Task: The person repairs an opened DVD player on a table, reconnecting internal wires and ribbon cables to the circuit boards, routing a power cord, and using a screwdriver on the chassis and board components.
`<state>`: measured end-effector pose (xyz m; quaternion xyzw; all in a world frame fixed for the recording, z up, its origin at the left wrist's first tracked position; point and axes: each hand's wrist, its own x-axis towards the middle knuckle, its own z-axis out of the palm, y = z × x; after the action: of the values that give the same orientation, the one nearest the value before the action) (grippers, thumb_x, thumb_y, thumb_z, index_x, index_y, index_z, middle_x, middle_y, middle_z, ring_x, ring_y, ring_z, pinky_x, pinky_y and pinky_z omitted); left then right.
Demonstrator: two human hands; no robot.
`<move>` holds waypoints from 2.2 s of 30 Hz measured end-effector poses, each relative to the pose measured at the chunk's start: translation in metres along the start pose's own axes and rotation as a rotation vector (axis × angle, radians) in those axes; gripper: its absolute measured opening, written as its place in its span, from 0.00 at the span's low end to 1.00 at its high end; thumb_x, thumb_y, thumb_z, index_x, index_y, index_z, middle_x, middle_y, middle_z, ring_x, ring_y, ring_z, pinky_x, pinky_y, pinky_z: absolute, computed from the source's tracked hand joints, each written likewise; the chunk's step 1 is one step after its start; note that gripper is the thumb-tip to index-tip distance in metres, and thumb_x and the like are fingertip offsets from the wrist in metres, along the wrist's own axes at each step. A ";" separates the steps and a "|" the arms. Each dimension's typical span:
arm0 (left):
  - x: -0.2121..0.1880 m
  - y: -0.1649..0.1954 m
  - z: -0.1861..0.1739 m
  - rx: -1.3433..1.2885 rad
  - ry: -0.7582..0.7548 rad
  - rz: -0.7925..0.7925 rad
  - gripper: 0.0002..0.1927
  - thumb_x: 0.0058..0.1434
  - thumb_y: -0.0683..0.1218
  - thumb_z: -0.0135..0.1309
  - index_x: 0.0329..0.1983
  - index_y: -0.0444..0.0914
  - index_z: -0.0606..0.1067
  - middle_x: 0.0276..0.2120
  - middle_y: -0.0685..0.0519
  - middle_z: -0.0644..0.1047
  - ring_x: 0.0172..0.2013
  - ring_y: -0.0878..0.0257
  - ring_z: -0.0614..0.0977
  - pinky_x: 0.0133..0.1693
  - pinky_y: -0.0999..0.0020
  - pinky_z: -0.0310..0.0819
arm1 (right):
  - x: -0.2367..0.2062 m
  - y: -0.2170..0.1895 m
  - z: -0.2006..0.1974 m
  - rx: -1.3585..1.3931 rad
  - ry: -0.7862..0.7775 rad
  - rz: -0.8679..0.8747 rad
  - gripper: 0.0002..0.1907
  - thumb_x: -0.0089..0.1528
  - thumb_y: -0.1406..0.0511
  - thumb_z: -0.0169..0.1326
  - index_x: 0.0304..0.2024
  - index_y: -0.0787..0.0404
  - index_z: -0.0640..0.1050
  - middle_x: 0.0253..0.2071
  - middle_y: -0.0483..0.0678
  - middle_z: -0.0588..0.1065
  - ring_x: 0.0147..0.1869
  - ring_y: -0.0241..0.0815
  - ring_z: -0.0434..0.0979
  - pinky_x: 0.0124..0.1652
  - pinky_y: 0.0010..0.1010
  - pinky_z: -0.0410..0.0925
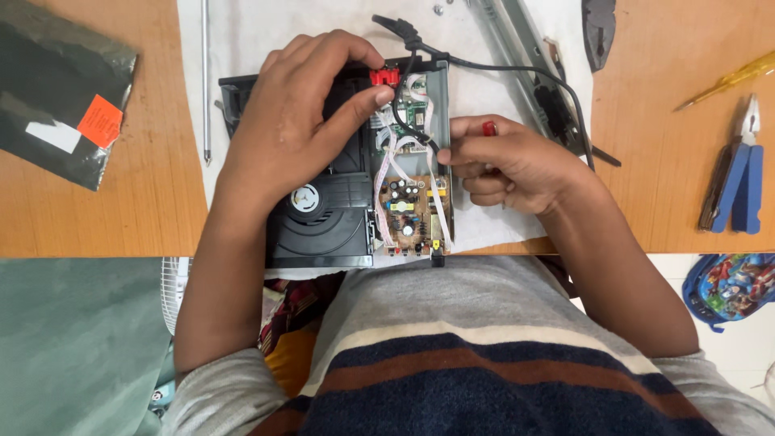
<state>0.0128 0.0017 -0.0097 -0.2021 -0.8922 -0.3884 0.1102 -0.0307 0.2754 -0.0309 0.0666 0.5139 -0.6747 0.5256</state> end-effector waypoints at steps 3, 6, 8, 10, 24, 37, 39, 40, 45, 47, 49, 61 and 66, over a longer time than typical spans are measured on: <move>-0.001 -0.002 -0.001 -0.030 -0.001 0.003 0.14 0.76 0.53 0.58 0.53 0.38 0.74 0.47 0.53 0.78 0.50 0.54 0.77 0.58 0.59 0.65 | 0.001 0.000 -0.001 -0.027 0.014 0.022 0.14 0.62 0.70 0.55 0.25 0.54 0.65 0.16 0.34 0.56 0.14 0.25 0.47 0.15 0.23 0.41; -0.003 -0.005 -0.001 -0.041 0.006 0.014 0.14 0.76 0.53 0.59 0.52 0.38 0.74 0.47 0.53 0.78 0.50 0.54 0.77 0.57 0.60 0.65 | 0.000 0.004 -0.001 -0.002 0.013 -0.003 0.18 0.63 0.70 0.56 0.23 0.52 0.62 0.16 0.34 0.56 0.14 0.25 0.48 0.15 0.23 0.42; -0.004 -0.007 -0.001 -0.037 0.002 0.006 0.15 0.75 0.53 0.60 0.53 0.39 0.74 0.46 0.53 0.78 0.49 0.54 0.77 0.56 0.60 0.64 | 0.000 0.006 -0.001 0.014 0.023 -0.008 0.19 0.63 0.71 0.56 0.23 0.53 0.62 0.16 0.33 0.56 0.14 0.25 0.48 0.16 0.24 0.43; -0.006 -0.009 -0.001 -0.031 0.013 0.011 0.16 0.75 0.54 0.61 0.53 0.39 0.74 0.46 0.53 0.78 0.49 0.54 0.77 0.56 0.59 0.65 | 0.000 0.007 0.000 0.033 0.024 -0.018 0.14 0.63 0.72 0.55 0.26 0.55 0.66 0.17 0.34 0.57 0.15 0.26 0.48 0.16 0.24 0.44; -0.008 -0.015 0.000 -0.029 0.022 0.036 0.17 0.71 0.54 0.63 0.49 0.39 0.73 0.46 0.53 0.78 0.49 0.53 0.76 0.55 0.58 0.65 | 0.000 0.006 0.006 -0.048 0.052 -0.029 0.02 0.64 0.70 0.54 0.38 0.62 0.74 0.18 0.33 0.58 0.15 0.25 0.49 0.17 0.23 0.45; -0.008 -0.018 0.005 0.051 -0.029 0.017 0.29 0.61 0.55 0.71 0.58 0.39 0.72 0.51 0.51 0.76 0.55 0.50 0.75 0.59 0.54 0.61 | -0.048 0.029 0.036 -0.852 0.699 -0.817 0.15 0.80 0.61 0.39 0.47 0.67 0.70 0.33 0.41 0.68 0.35 0.28 0.64 0.36 0.18 0.60; -0.007 -0.020 0.007 0.076 -0.033 0.017 0.33 0.60 0.58 0.72 0.61 0.39 0.72 0.52 0.50 0.75 0.56 0.50 0.74 0.59 0.54 0.61 | -0.043 0.031 0.033 -0.837 0.671 -0.773 0.14 0.78 0.63 0.43 0.43 0.66 0.72 0.29 0.43 0.70 0.33 0.28 0.67 0.35 0.19 0.62; -0.007 -0.020 0.008 0.090 -0.030 0.028 0.35 0.59 0.59 0.72 0.62 0.39 0.72 0.54 0.50 0.75 0.57 0.50 0.73 0.60 0.54 0.60 | -0.038 0.031 0.032 -0.822 0.619 -0.743 0.11 0.76 0.64 0.49 0.42 0.67 0.73 0.30 0.44 0.72 0.34 0.29 0.69 0.35 0.20 0.63; -0.007 -0.022 0.011 0.112 -0.055 0.019 0.37 0.60 0.61 0.72 0.64 0.38 0.71 0.56 0.50 0.73 0.59 0.51 0.72 0.59 0.55 0.58 | -0.029 0.035 0.038 -0.894 0.455 -0.820 0.08 0.65 0.72 0.62 0.45 0.68 0.78 0.40 0.51 0.80 0.42 0.34 0.82 0.38 0.24 0.74; -0.007 -0.024 0.012 0.109 -0.068 0.002 0.39 0.60 0.62 0.72 0.67 0.39 0.72 0.56 0.50 0.73 0.59 0.52 0.72 0.59 0.55 0.57 | -0.031 0.034 0.039 -1.067 0.425 -0.881 0.12 0.63 0.75 0.62 0.51 0.69 0.80 0.44 0.53 0.80 0.45 0.38 0.83 0.43 0.27 0.75; -0.005 -0.026 0.014 0.107 -0.067 0.005 0.39 0.60 0.62 0.72 0.68 0.39 0.72 0.57 0.50 0.73 0.59 0.53 0.71 0.59 0.55 0.57 | -0.030 0.037 0.042 -1.170 0.502 -0.929 0.12 0.64 0.75 0.62 0.51 0.68 0.81 0.44 0.52 0.80 0.43 0.39 0.83 0.42 0.27 0.74; -0.003 -0.031 0.017 0.074 -0.094 -0.030 0.40 0.60 0.63 0.72 0.67 0.39 0.71 0.58 0.49 0.71 0.61 0.52 0.70 0.60 0.54 0.54 | -0.029 0.047 0.040 -1.327 0.608 -1.021 0.12 0.59 0.73 0.67 0.43 0.65 0.77 0.36 0.50 0.79 0.36 0.40 0.81 0.34 0.28 0.71; -0.003 -0.030 0.016 0.088 -0.095 -0.016 0.41 0.59 0.59 0.73 0.69 0.40 0.70 0.57 0.48 0.71 0.60 0.52 0.70 0.61 0.54 0.53 | -0.020 0.046 0.051 -1.381 0.570 -1.007 0.13 0.60 0.74 0.65 0.46 0.65 0.77 0.39 0.51 0.77 0.40 0.45 0.80 0.37 0.33 0.72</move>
<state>0.0013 -0.0059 -0.0414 -0.2082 -0.9143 -0.3395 0.0734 0.0369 0.2534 -0.0234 -0.3320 0.8841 -0.3240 -0.0565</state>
